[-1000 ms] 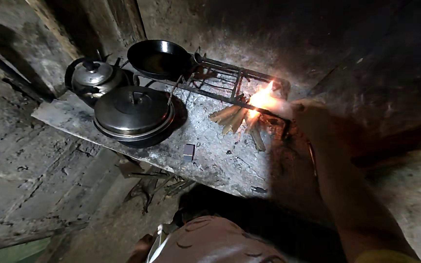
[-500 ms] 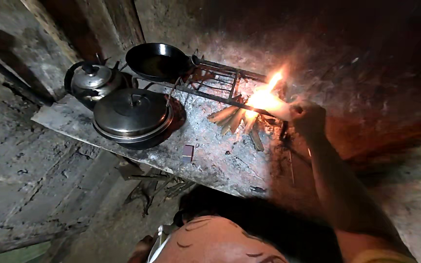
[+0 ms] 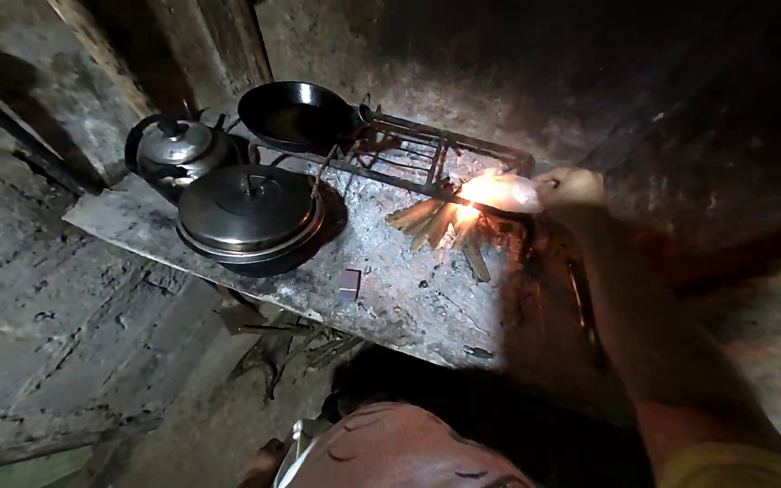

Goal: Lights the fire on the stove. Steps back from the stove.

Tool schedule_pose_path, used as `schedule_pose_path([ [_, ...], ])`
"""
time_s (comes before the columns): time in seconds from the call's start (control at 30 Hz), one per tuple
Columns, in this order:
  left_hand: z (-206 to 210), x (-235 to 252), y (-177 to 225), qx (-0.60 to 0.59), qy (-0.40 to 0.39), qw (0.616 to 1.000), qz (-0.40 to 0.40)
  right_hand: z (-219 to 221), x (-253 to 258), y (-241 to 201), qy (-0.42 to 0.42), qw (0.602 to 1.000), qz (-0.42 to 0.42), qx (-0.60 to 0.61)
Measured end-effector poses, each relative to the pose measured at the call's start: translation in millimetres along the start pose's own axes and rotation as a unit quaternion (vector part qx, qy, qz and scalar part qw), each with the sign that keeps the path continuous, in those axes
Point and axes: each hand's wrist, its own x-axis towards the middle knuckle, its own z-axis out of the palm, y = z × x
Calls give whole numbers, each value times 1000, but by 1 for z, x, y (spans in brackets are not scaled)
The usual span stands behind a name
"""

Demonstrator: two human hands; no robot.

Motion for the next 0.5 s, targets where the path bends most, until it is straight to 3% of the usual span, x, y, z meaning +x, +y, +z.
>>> schedule_pose_path([
  [0.5,-5,-11,8,-1,0,1000,-4,2,14,6,58,995,36,79],
])
